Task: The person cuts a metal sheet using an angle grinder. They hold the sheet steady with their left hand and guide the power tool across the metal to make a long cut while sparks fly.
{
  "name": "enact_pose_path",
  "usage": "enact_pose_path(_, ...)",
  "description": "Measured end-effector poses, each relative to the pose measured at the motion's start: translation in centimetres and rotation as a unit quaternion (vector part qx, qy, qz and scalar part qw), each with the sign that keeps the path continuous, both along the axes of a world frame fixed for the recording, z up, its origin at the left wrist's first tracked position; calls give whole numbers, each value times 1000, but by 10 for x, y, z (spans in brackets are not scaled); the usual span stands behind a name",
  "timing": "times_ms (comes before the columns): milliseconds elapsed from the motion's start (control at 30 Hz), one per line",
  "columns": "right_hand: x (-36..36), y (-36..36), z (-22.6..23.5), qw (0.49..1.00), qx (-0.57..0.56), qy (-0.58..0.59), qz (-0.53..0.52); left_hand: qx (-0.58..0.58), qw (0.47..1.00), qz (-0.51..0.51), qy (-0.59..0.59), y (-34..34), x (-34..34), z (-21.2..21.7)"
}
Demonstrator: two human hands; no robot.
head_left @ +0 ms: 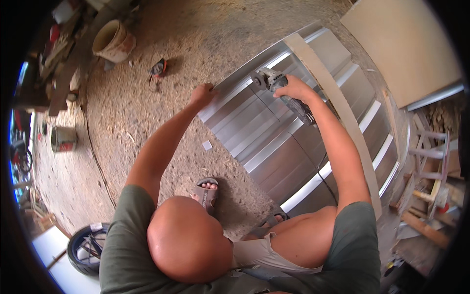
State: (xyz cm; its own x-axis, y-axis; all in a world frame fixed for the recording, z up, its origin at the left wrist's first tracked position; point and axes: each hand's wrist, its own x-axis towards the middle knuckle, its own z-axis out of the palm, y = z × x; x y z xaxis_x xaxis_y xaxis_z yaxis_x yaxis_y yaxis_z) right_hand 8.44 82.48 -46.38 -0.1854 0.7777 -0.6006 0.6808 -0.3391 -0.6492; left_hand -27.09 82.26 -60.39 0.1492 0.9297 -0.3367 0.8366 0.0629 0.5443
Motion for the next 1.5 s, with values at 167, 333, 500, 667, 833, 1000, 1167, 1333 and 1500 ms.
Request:
enact_pose_path(167, 3, -5, 1, 1000, 21, 8, -13, -15, 998, 8, -63, 1, 3, 19)
enact_pose_path(333, 7, 6, -12, 999, 27, 15, -9, -44, 994, 43, -89, -2, 6, 16)
enact_pose_path(500, -1, 8, -16, 1000, 21, 20, 3, -58, 996, 13, -69, 0, 4, -1)
enact_pose_path(667, -10, 9, -20, 1000, 14, 14, 0, -35, 995, -17, -91, 3, 1, -9)
enact_pose_path(833, -19, 9, -16, 1000, 0, 25, 7, -20, 995, -22, -92, -4, 2, -7)
enact_pose_path(1000, -22, 14, -19, 1000, -7, 15, 3, -16, 997, -4, -82, -7, 3, -6)
enact_pose_path(1167, -20, 17, -24, 1000, -13, 3, 18, -22, 996, 4, -82, -8, 3, -3)
enact_pose_path(1333, -21, 18, -35, 1000, 0, -2, 4, -31, 997, 16, -75, -9, 7, -1)
enact_pose_path(1500, -24, 24, -31, 999, -2, -41, 11, -41, 995, 31, -87, -9, 8, 1)
